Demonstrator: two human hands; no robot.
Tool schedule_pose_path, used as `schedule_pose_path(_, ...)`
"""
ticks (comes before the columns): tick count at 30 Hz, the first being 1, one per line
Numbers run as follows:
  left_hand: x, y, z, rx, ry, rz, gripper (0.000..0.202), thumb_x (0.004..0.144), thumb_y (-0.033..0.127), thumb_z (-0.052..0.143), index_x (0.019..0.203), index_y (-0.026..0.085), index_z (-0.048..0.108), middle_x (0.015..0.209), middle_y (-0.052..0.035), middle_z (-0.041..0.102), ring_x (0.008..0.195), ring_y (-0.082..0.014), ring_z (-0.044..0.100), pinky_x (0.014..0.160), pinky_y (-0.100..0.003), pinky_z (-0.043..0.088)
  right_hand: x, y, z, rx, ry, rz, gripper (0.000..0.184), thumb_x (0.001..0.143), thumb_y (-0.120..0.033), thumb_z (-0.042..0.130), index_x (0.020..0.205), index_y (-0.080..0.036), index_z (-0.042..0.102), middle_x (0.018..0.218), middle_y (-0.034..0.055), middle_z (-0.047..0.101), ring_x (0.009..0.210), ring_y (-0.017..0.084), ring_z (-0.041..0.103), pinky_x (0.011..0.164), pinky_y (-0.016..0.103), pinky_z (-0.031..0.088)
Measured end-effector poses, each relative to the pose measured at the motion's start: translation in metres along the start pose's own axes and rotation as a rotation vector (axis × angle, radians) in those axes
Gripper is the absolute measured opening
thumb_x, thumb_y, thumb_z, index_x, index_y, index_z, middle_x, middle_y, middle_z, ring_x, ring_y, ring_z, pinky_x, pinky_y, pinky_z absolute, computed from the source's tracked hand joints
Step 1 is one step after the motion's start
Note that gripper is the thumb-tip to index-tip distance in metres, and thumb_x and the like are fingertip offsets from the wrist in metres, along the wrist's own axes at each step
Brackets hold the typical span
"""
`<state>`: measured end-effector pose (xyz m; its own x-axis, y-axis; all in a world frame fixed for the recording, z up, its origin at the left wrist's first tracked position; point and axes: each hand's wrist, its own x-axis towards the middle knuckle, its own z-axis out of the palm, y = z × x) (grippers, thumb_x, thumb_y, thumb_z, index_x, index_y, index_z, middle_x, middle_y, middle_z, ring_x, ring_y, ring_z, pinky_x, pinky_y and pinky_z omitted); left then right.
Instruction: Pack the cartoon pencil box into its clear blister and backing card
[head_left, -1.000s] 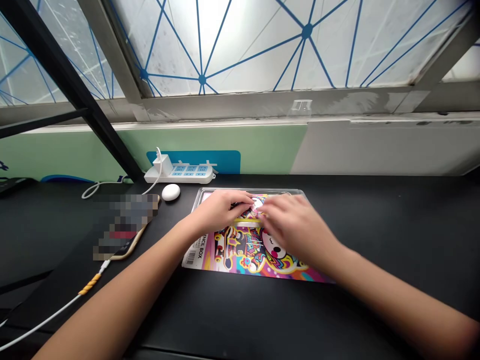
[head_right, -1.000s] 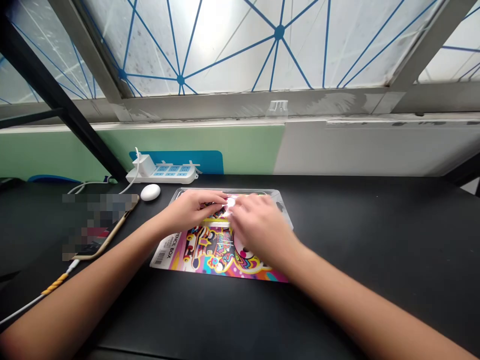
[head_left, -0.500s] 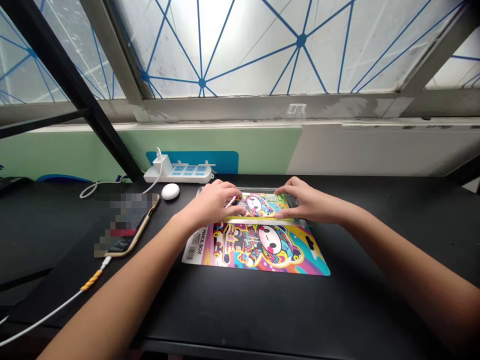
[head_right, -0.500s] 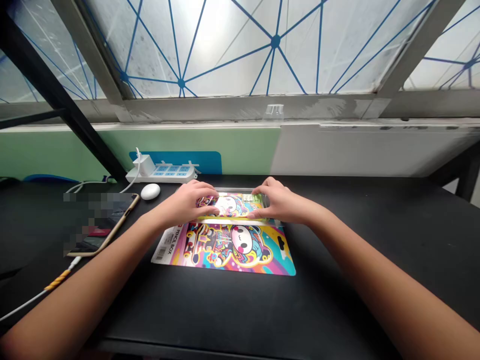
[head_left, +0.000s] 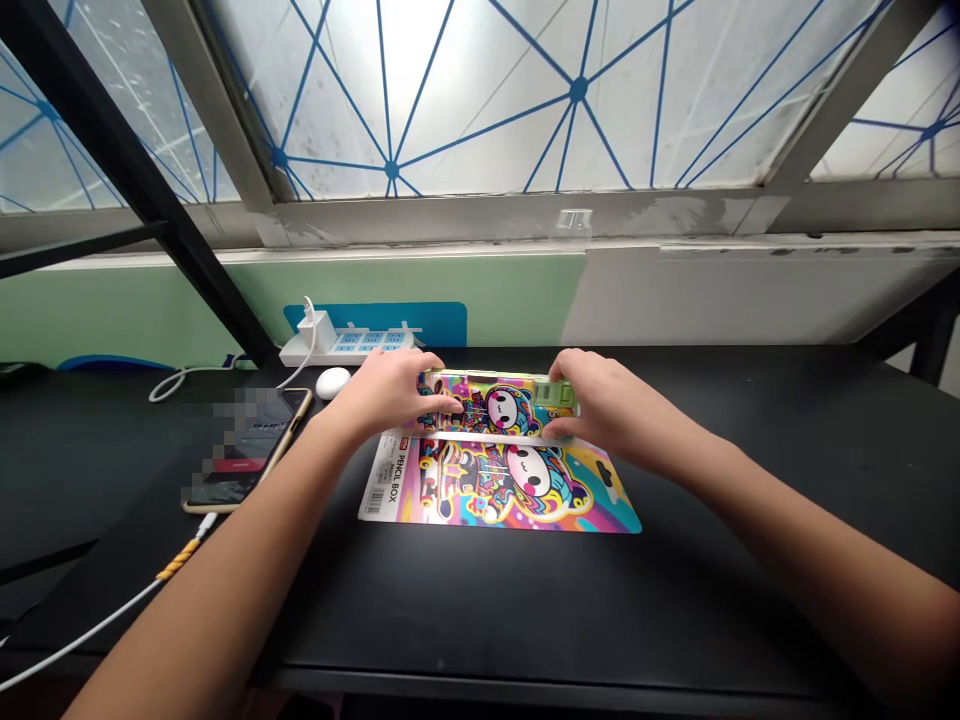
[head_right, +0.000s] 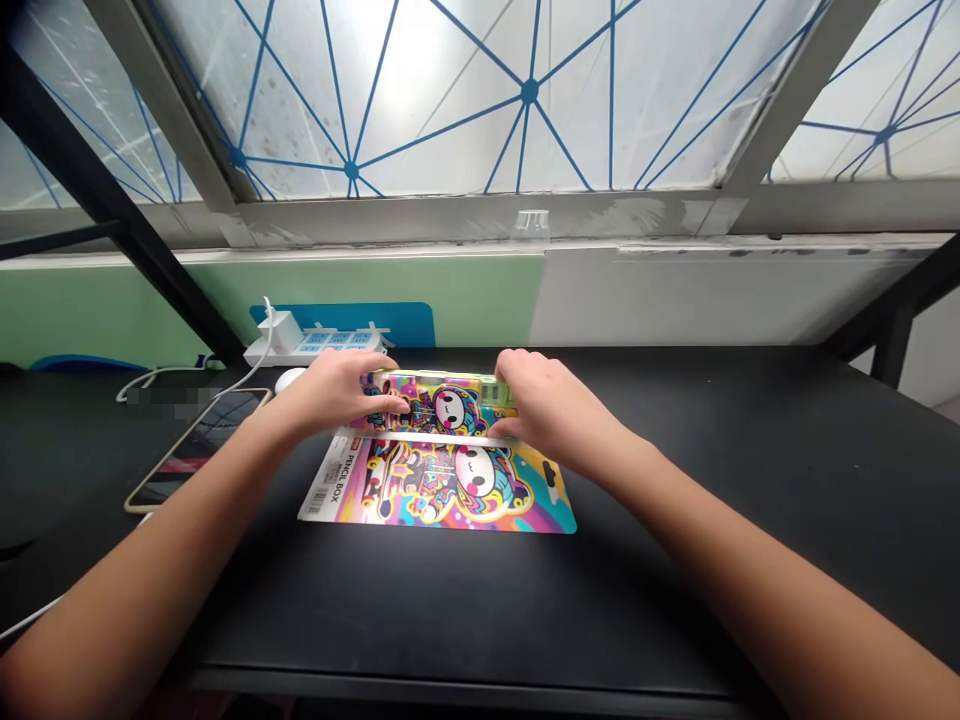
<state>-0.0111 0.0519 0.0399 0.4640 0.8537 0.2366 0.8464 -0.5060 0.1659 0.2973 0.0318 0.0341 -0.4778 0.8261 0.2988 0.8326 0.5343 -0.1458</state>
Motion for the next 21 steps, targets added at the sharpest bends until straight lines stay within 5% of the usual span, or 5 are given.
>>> schedule_pose_path(6,-0.015,0.019,-0.017,0.227,0.208,0.171,0.042,0.082,0.054,0.082,0.097,0.017,0.068,0.100,-0.0090,0.072,0.095,-0.0299,0.066,0.080,-0.040,0.046,-0.013,-0.022,-0.026,-0.073,0.159,-0.144,0.026,0.085,-0.019,0.070,0.110,-0.019,0.064,0.103,0.0102,0.064,0.094,0.029,0.059,0.077,0.041,0.052)
schedule_pose_path(11,-0.076,0.036,-0.022,0.198,0.451,0.294,0.029,0.092,0.039,0.074,0.108,0.018,0.063,0.106,-0.0100,0.071,0.097,-0.0287,0.064,0.083,-0.041,0.047,-0.060,-0.043,-0.028,-0.037,0.409,-0.253,0.028,0.093,-0.013,0.062,0.120,-0.020,0.061,0.108,0.0105,0.064,0.098,0.027,0.060,0.081,0.040,0.054)
schedule_pose_path(16,-0.130,0.036,0.004,0.177,0.396,0.303,0.021,0.097,0.018,0.061,0.117,0.017,0.057,0.109,-0.0140,0.065,0.092,-0.0273,0.061,0.077,-0.039,0.049,-0.119,-0.041,0.001,0.009,0.421,-0.365,0.039,0.089,0.000,0.061,0.124,-0.017,0.063,0.118,0.0108,0.067,0.117,0.028,0.059,0.104,0.042,0.048)
schedule_pose_path(21,-0.140,0.032,0.023,-0.088,0.206,0.167,0.044,0.093,0.032,0.070,0.132,0.025,0.051,0.126,-0.0122,0.063,0.108,-0.0292,0.062,0.089,-0.040,0.051,-0.138,-0.027,0.015,0.114,0.330,-0.406,0.038,0.091,0.000,0.057,0.124,-0.017,0.064,0.125,0.0110,0.070,0.131,0.025,0.055,0.114,0.041,0.044)
